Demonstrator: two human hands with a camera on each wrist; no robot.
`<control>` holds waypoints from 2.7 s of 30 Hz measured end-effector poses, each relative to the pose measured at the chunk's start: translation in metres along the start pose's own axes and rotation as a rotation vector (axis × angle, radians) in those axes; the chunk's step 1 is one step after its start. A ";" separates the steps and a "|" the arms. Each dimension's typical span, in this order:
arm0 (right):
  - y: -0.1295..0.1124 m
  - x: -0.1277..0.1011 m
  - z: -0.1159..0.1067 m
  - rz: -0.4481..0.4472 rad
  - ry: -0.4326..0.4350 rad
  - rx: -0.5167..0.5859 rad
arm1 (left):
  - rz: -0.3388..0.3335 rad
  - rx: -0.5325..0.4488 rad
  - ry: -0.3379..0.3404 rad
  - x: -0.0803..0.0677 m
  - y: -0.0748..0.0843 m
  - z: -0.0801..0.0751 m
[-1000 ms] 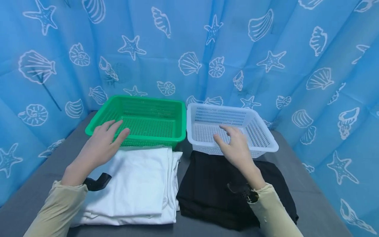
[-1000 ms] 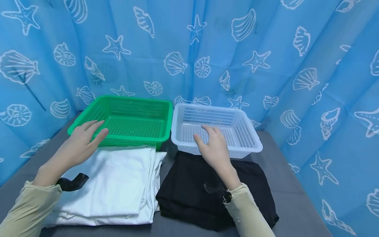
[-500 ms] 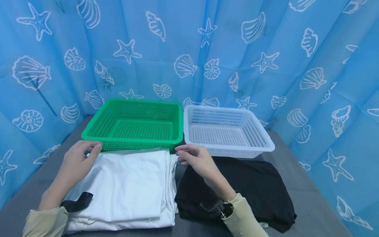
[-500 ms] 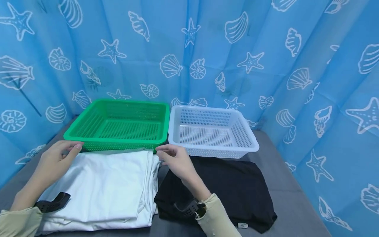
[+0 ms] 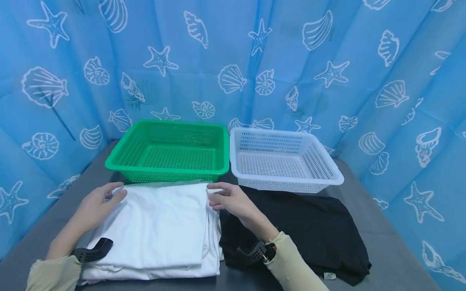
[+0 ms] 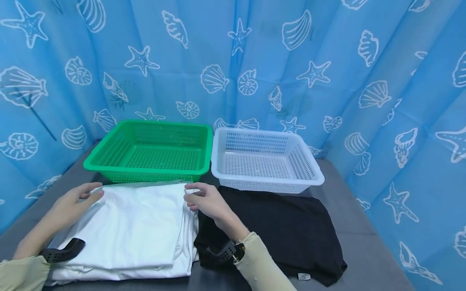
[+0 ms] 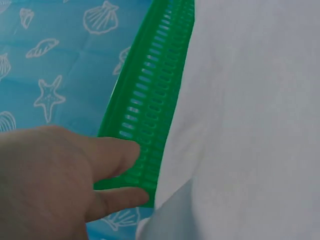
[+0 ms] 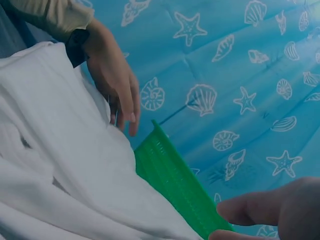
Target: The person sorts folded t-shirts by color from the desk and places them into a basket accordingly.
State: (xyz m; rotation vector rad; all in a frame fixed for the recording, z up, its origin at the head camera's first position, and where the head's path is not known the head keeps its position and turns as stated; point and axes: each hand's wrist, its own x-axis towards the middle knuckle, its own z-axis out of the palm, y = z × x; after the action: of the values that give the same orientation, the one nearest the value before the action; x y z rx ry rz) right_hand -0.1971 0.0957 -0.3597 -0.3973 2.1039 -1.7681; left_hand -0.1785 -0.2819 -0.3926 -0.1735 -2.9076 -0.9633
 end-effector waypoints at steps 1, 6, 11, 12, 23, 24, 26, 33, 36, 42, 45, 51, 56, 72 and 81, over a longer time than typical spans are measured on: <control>0.001 0.000 0.000 0.005 -0.005 0.010 | 0.003 0.005 -0.014 0.001 -0.001 0.001; 0.005 0.003 0.005 0.032 0.010 0.091 | 0.054 0.015 0.022 0.003 -0.001 0.004; 0.009 0.004 0.009 0.021 0.041 0.111 | 0.064 -0.073 0.069 0.005 0.003 0.003; 0.010 0.005 0.009 0.013 0.038 0.094 | 0.064 -0.093 0.054 0.005 0.004 0.002; 0.014 0.004 0.017 -0.106 -0.003 -0.156 | 0.105 -0.111 0.015 -0.001 0.000 -0.001; 0.014 0.004 0.017 -0.125 -0.007 -0.144 | 0.118 -0.111 0.032 -0.002 0.000 -0.002; 0.014 0.005 0.018 -0.161 -0.015 -0.114 | 0.141 -0.113 0.042 -0.003 -0.001 -0.004; 0.017 0.008 0.018 -0.170 -0.053 0.010 | 0.181 -0.088 -0.151 -0.011 -0.006 -0.017; 0.019 0.008 0.021 -0.149 -0.070 0.114 | 0.185 -0.100 -0.167 -0.012 -0.005 -0.016; 0.022 0.007 0.025 -0.075 -0.121 0.164 | 0.139 -0.131 -0.204 -0.015 -0.004 -0.013; 0.022 0.006 0.025 -0.029 -0.157 0.137 | 0.122 -0.132 -0.237 -0.018 -0.006 -0.013; 0.026 0.006 0.032 -0.003 -0.246 0.129 | 0.149 -0.160 -0.156 -0.018 0.000 -0.011; 0.028 0.006 0.037 -0.083 -0.163 -0.025 | 0.091 -0.158 -0.123 -0.015 0.006 -0.014; 0.008 0.002 0.014 -0.215 -0.139 -0.027 | 0.033 -0.207 -0.093 -0.021 0.013 -0.016; -0.006 -0.004 -0.005 -0.251 -0.164 0.017 | 0.075 -0.271 -0.066 -0.021 0.039 -0.023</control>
State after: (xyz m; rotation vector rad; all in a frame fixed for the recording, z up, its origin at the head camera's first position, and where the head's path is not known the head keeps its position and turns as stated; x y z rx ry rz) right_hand -0.1953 0.1006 -0.3528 -0.8039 1.9933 -1.8164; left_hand -0.1522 -0.2664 -0.3529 -0.3330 -2.7915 -1.3596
